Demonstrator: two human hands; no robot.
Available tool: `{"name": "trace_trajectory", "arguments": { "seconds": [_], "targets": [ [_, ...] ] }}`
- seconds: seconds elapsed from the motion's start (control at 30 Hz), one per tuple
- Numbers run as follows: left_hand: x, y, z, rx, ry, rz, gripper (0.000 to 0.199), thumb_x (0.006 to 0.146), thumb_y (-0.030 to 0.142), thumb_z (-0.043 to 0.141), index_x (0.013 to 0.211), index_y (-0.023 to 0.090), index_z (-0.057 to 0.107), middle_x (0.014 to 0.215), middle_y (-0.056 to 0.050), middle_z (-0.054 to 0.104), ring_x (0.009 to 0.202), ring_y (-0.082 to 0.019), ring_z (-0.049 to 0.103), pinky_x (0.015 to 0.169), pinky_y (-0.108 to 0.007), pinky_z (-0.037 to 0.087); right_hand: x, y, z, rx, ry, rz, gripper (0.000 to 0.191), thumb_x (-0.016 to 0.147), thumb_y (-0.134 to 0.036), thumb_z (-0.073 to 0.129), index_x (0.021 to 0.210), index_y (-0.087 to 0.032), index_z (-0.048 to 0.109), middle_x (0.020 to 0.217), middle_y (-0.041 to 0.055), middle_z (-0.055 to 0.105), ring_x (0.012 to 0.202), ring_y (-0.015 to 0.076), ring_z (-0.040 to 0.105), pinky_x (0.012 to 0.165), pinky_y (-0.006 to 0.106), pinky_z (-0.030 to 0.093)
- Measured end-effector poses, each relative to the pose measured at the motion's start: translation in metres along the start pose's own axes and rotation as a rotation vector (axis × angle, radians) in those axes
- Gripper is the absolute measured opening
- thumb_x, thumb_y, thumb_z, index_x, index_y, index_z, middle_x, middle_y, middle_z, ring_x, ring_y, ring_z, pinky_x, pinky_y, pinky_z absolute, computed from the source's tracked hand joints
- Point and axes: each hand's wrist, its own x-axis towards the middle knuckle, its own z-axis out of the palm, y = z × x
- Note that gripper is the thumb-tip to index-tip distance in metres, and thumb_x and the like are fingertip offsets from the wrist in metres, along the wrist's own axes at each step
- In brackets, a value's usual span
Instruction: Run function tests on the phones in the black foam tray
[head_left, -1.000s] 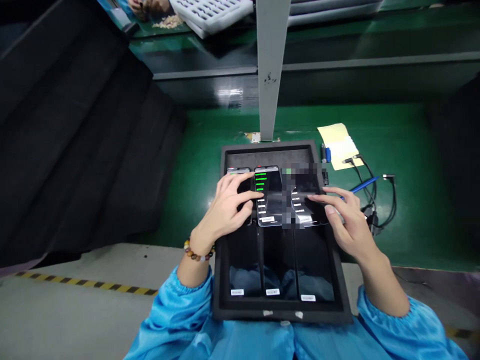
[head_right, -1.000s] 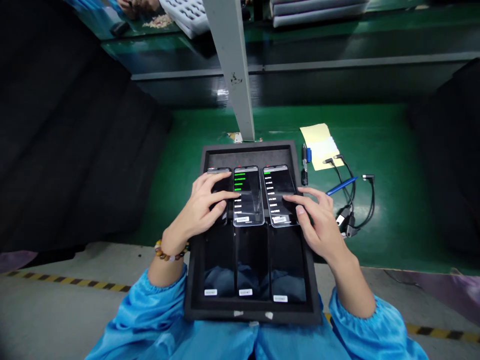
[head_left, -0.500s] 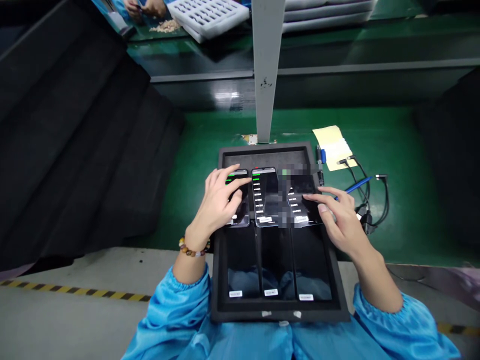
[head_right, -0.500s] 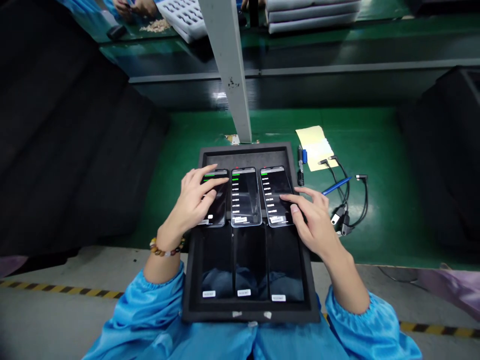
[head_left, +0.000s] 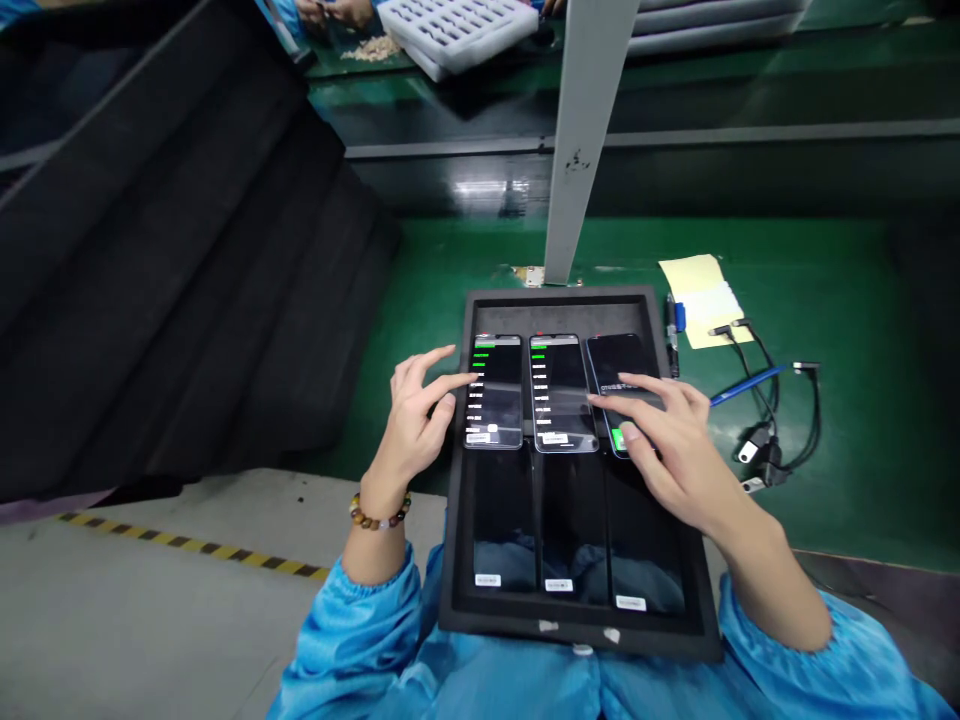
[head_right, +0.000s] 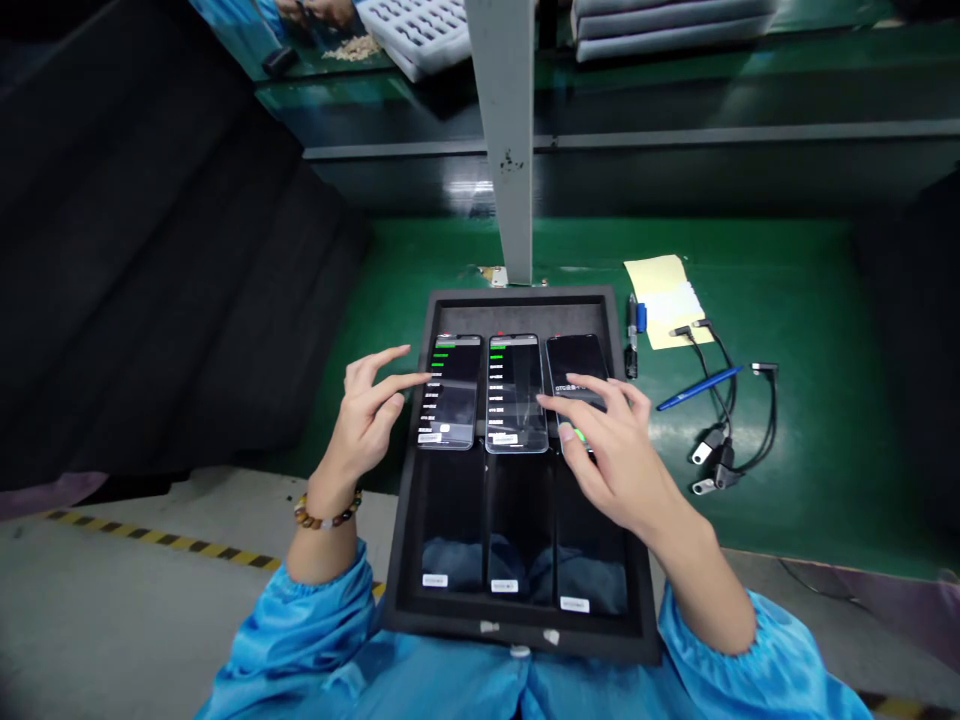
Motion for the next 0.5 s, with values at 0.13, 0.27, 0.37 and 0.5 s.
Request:
{"name": "trace_trajectory", "arguments": {
  "seconds": [0.13,0.27,0.37,0.5],
  "targets": [
    [-0.003,-0.002,0.002,-0.011,-0.008,0.01,0.041,0.111,0.034,0.044,0.126,0.031,0.081,0.164,-0.006,0.055,0.15,-0.031,0.047,0.127,-0.061,0.037,-0.01,0.011,-0.004,-0.008,0.041,0.04,0.04,0.113,-0.031,0.044,0.147,-0.035,0.064,0.139,0.0079,0.073,0.149,0.0344,0.054,0.117,0.059,0.033],
    [-0.002,-0.002,0.005,-0.011,-0.023,0.037,0.039,0.109,0.031,0.046,0.119,0.032,0.084,0.163,-0.005,0.056,0.149,-0.031,0.048,0.131,-0.062,0.032,-0.021,0.019,-0.002,0.005,0.073,0.103,0.039,0.113,-0.034,0.043,0.145,-0.036,0.066,0.142,0.0078,0.071,0.148,0.0355,0.054,0.118,0.061,0.033],
    [0.0,-0.003,0.008,0.005,-0.036,0.027,0.039,0.109,0.029,0.045,0.121,0.032,0.083,0.163,-0.005,0.056,0.15,-0.03,0.048,0.132,-0.062,0.028,-0.027,0.023,-0.001,0.019,0.102,0.135,0.038,0.114,-0.036,0.042,0.143,-0.037,0.068,0.14,0.0072,0.072,0.147,0.036,0.056,0.119,0.062,0.032],
    [0.001,-0.005,0.011,-0.015,-0.029,0.007,0.039,0.111,0.031,0.045,0.123,0.032,0.082,0.163,-0.005,0.056,0.15,-0.03,0.047,0.132,-0.061,0.029,-0.034,0.026,-0.002,0.035,0.138,0.165,0.039,0.114,-0.037,0.042,0.141,-0.037,0.069,0.138,0.0073,0.072,0.145,0.0369,0.057,0.119,0.064,0.034]
  ]
}}
